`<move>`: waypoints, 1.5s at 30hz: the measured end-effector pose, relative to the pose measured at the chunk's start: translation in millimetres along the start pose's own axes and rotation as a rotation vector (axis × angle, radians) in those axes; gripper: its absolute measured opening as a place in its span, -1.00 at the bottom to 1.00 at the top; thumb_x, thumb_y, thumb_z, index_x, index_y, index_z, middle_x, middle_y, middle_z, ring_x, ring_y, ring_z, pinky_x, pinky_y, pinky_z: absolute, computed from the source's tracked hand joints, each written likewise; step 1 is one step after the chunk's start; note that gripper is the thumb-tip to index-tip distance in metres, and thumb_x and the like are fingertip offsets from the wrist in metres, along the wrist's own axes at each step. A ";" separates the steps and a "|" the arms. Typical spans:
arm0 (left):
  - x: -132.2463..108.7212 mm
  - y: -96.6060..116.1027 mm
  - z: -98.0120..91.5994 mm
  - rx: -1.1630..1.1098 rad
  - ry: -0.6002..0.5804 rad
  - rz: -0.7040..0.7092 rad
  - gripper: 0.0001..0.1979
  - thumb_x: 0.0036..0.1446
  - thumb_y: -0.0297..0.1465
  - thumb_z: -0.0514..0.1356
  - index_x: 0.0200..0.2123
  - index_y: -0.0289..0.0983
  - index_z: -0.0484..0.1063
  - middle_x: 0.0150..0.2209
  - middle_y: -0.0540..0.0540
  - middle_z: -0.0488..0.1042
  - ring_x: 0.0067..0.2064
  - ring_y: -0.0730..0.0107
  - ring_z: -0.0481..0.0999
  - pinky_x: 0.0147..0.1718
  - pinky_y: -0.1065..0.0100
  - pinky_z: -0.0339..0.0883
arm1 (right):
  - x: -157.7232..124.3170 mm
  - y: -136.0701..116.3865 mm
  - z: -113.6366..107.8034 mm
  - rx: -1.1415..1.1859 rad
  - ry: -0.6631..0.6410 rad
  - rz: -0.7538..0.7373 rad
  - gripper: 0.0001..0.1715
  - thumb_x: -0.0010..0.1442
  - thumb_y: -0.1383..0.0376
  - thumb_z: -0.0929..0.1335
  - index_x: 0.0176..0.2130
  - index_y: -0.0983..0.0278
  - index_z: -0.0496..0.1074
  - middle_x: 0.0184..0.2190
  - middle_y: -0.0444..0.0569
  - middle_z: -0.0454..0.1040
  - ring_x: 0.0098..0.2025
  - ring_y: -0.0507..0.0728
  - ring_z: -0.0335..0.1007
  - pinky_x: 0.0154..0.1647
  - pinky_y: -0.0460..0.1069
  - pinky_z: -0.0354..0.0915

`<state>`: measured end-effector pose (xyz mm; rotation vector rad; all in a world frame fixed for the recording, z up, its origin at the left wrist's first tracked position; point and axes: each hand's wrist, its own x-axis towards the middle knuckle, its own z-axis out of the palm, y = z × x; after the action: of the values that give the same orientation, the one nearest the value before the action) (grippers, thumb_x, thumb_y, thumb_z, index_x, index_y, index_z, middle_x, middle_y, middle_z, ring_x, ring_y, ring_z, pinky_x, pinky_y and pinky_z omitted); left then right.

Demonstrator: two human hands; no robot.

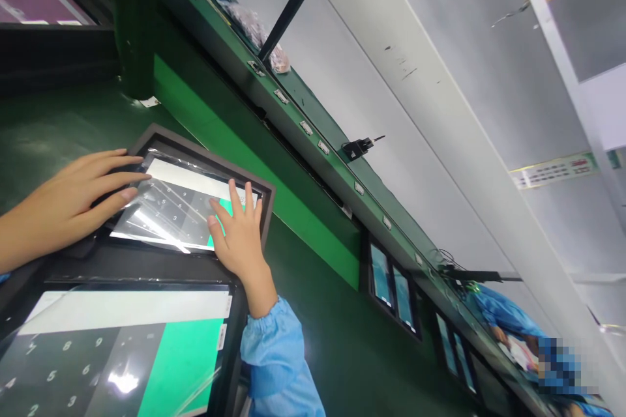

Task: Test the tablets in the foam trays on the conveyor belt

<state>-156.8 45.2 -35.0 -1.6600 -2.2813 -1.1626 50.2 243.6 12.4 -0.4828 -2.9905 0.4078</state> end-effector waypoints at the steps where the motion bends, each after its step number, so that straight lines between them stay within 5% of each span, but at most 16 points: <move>1: -0.1 -0.1 0.1 -0.005 0.004 -0.004 -0.51 0.42 -0.13 -0.11 0.12 -0.29 0.42 0.22 -0.24 0.37 0.34 -0.08 0.22 0.25 -0.18 0.22 | -0.5 0.9 -0.8 0.022 0.042 -0.006 -0.45 0.47 0.00 0.12 0.25 0.08 0.37 0.50 -0.05 -0.09 0.54 0.42 -0.44 0.38 0.60 -0.22; 3: -0.4 -0.9 0.6 -0.010 0.002 -0.009 -0.51 0.42 -0.13 -0.11 0.12 -0.28 0.42 0.22 -0.23 0.37 0.34 -0.07 0.22 0.25 -0.18 0.21 | -2.8 3.3 -4.2 0.094 0.257 0.009 -0.44 0.47 -0.01 0.10 0.23 0.10 0.39 0.46 0.00 0.08 0.53 0.38 -0.27 0.40 0.55 -0.16; 6: -1.4 -2.9 2.2 -0.010 0.002 -0.013 -0.51 0.42 -0.12 -0.12 0.11 -0.26 0.42 0.21 -0.21 0.37 0.35 -0.05 0.21 0.26 -0.16 0.20 | -10.3 9.3 -10.9 0.246 0.758 0.143 -0.47 0.49 0.09 0.06 0.15 0.16 0.43 0.31 0.05 0.34 0.45 0.27 0.03 0.41 0.40 0.00; 8: -2.4 -4.3 3.3 -0.009 -0.003 -0.013 -0.51 0.42 -0.11 -0.12 0.10 -0.25 0.43 0.22 -0.20 0.37 0.35 -0.04 0.20 0.27 -0.15 0.19 | -16.8 14.6 -13.5 0.342 0.903 0.238 -0.55 0.47 0.14 0.12 0.11 0.17 0.45 0.24 0.05 0.41 0.40 0.25 0.16 0.39 0.34 0.09; 10: -3.3 -5.0 3.8 -0.009 -0.009 -0.021 -0.51 0.42 -0.10 -0.12 0.10 -0.23 0.42 0.23 -0.19 0.35 0.36 -0.02 0.18 0.28 -0.13 0.17 | -22.5 19.6 -13.6 0.386 0.850 0.274 -0.60 0.45 0.15 0.19 0.12 0.18 0.45 0.25 0.05 0.41 0.40 0.25 0.16 0.39 0.33 0.12; 16: -2.6 -2.7 0.7 -0.011 -0.047 -0.027 -0.53 0.41 -0.12 -0.10 0.12 -0.23 0.41 0.25 -0.20 0.33 0.37 0.00 0.17 0.30 -0.14 0.15 | -18.8 13.0 -5.1 0.237 0.285 0.115 -0.56 0.47 0.12 0.16 0.13 0.06 0.50 0.45 -0.15 0.09 0.54 0.26 -0.33 0.46 0.37 -0.07; 20: -1.7 -2.9 -0.5 0.006 -0.030 -0.015 -0.53 0.40 -0.13 -0.10 0.09 -0.24 0.44 0.23 -0.22 0.35 0.36 -0.04 0.18 0.29 -0.14 0.16 | -8.3 -0.8 -2.0 0.095 0.056 0.021 -0.53 0.47 0.11 0.15 0.23 -0.01 0.41 0.50 -0.24 -0.10 0.54 0.33 -0.54 0.44 0.51 -0.25; 22: -2.0 -3.7 -0.3 0.006 -0.036 -0.018 -0.53 0.40 -0.13 -0.11 0.09 -0.23 0.44 0.23 -0.22 0.35 0.36 -0.05 0.18 0.29 -0.14 0.16 | -9.5 -0.9 -4.4 0.092 0.081 0.026 -0.53 0.47 0.12 0.14 0.21 0.01 0.43 0.48 -0.21 -0.03 0.54 0.34 -0.49 0.43 0.53 -0.25; 27: -1.9 -1.6 -1.0 -0.021 -0.037 -0.037 -0.51 0.41 -0.13 -0.11 0.11 -0.27 0.43 0.24 -0.23 0.35 0.36 -0.05 0.18 0.30 -0.15 0.13 | -31.2 28.6 -11.2 0.347 0.485 0.318 -0.45 0.42 0.06 0.21 0.31 0.09 0.30 0.46 -0.07 0.07 0.53 0.26 -0.24 0.46 0.39 -0.09; 30: -1.4 1.0 -1.5 -0.042 -0.028 -0.047 -0.50 0.41 -0.11 -0.10 0.11 -0.28 0.43 0.22 -0.22 0.37 0.36 -0.04 0.19 0.30 -0.12 0.14 | -43.9 51.3 -6.0 0.592 0.331 0.482 0.02 0.21 -0.01 0.41 0.46 0.18 -0.04 0.49 0.06 -0.10 0.51 0.31 -0.17 0.45 0.35 -0.01; 32: -1.5 0.7 -1.3 -0.047 -0.023 -0.052 -0.50 0.41 -0.11 -0.10 0.10 -0.28 0.44 0.22 -0.22 0.38 0.35 -0.04 0.21 0.30 -0.10 0.14 | -47.7 59.5 -0.2 0.658 0.217 0.487 0.17 0.12 0.01 0.48 0.47 0.21 -0.09 0.50 0.07 -0.13 0.51 0.31 -0.16 0.46 0.31 -0.02; 40: -1.2 -2.4 -0.9 -0.048 -0.041 -0.056 -0.49 0.40 -0.10 -0.11 0.09 -0.26 0.45 0.23 -0.22 0.37 0.37 -0.02 0.18 0.32 -0.10 0.12 | -35.5 61.8 10.2 0.642 0.249 0.511 0.17 0.19 0.05 0.42 0.49 0.23 -0.24 0.51 0.07 -0.26 0.52 0.25 -0.21 0.47 0.25 -0.03; 45: -0.6 0.8 -2.7 -0.055 -0.036 -0.084 -0.50 0.40 -0.11 -0.11 0.11 -0.27 0.43 0.22 -0.21 0.38 0.36 0.01 0.19 0.32 -0.07 0.11 | -43.8 70.5 8.7 0.631 0.171 0.392 0.24 0.16 0.06 0.45 0.49 0.15 -0.32 0.52 0.03 -0.27 0.52 0.23 -0.24 0.45 0.27 -0.01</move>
<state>-156.9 43.1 -32.9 -1.6312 -2.3826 -1.2332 111.5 291.9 -17.1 -0.9557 -2.3995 1.2099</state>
